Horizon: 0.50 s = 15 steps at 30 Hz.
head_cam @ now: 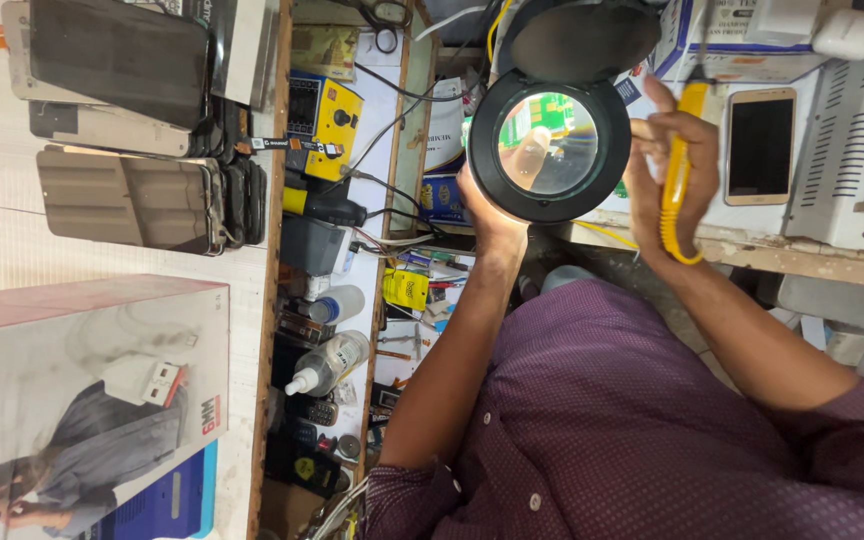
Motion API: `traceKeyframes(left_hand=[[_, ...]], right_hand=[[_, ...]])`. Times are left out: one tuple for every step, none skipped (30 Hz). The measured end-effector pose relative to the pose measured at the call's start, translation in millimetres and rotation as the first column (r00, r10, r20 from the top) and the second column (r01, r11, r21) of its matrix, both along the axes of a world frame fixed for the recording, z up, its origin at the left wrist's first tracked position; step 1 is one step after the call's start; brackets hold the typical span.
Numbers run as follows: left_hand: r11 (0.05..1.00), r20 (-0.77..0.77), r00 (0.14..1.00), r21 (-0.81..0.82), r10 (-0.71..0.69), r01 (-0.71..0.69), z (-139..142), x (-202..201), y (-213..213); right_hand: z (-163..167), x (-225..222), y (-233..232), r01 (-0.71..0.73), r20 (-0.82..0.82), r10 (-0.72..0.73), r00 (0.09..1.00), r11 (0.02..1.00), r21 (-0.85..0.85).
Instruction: The person sits at a cluttered repair workbench and solders a green circuit board using a yellow soldering iron, holding the board steady with the other hand and repositioning it between soldering passes. Near the end they lift the board under a magnifying lamp to view it closely and continue working on it.
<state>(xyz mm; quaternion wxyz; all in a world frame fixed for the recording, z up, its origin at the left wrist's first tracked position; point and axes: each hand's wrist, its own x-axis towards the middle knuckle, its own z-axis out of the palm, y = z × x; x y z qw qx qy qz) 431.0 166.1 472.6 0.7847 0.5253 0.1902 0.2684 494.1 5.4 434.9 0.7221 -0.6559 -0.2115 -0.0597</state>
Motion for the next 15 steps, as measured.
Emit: traceKeyframes(left_hand=[[1.0, -0.003, 1.0, 0.023, 0.013, -0.013, -0.6, 1.0, 0.0], [0.999, -0.009, 1.0, 0.045, 0.028, -0.028, -1.4, 0.6, -0.2], [0.998, -0.01, 0.999, 0.06, 0.037, -0.036, -2.6, 0.2, -0.5], [0.996, -0.009, 0.999, 0.076, 0.046, -0.045, -4.0, 0.6, -0.5], [0.994, -0.008, 0.998, 0.092, 0.054, -0.053, -5.6, 1.0, -0.6], [0.994, -0.007, 0.998, 0.09, 0.067, -0.066, -7.6, 1.9, -0.8], [0.993, -0.006, 0.997, 0.089, 0.079, -0.078, -9.8, 3.7, -0.8], [0.992, -0.004, 0.996, 0.089, 0.091, -0.09, -12.0, 4.4, -0.3], [0.99, 0.004, 0.996, 0.113, 0.09, -0.09, -14.2, 4.0, 0.3], [0.987, 0.012, 0.996, 0.136, 0.089, -0.09, -16.3, 3.3, 0.6], [0.983, 0.019, 0.996, 0.16, 0.086, -0.088, -18.4, 2.7, 0.8], [0.987, 0.022, 0.996, 0.135, 0.082, -0.084, -20.3, 2.6, 0.6], [0.991, 0.025, 0.997, 0.11, 0.078, -0.08, -22.0, 2.7, 0.5], [0.993, 0.029, 0.997, 0.085, 0.075, -0.077, -23.4, 2.4, 0.4], [0.988, 0.03, 0.996, 0.127, 0.085, -0.089, -24.5, 1.8, 0.3]], right_hand=[[-1.6, 2.3, 8.2, 0.051, -0.111, -0.05, 0.993, 0.999, 0.011], [-2.2, 1.7, 13.9, 0.099, -0.225, -0.093, 0.97, 0.995, 0.016], [-2.7, 1.4, 19.1, 0.079, -0.126, -0.081, 0.989, 0.997, -0.016], [-2.7, 1.2, 22.5, 0.062, -0.024, -0.063, 0.998, 0.997, -0.049], [-2.4, 0.7, 24.4, 0.047, 0.077, -0.041, 0.996, 0.995, -0.083], [-2.3, 0.1, 27.1, 0.099, 0.086, -0.086, 0.993, 0.982, -0.158], [-1.9, -0.6, 29.2, 0.15, 0.099, -0.13, 0.987, 0.961, -0.231], [-1.2, -1.2, 31.5, 0.2, 0.116, -0.172, 0.978, 0.932, -0.301], [-0.3, -1.7, 33.7, 0.167, 0.06, -0.157, 0.986, 0.955, -0.245], [0.6, -2.6, 36.2, 0.137, 0.005, -0.138, 0.99, 0.973, -0.186], [1.5, -3.6, 38.9, 0.111, -0.049, -0.118, 0.992, 0.986, -0.125], [2.4, -3.7, 40.9, 0.081, -0.149, -0.085, 0.985, 0.996, -0.032], [3.1, -3.6, 42.8, 0.058, -0.244, -0.041, 0.969, 0.996, 0.064], [3.6, -3.7, 43.6, 0.043, -0.332, 0.013, 0.943, 0.986, 0.161], [3.7, -4.0, 43.5, 0.04, -0.27, -0.01, 0.963, 0.994, 0.106]])
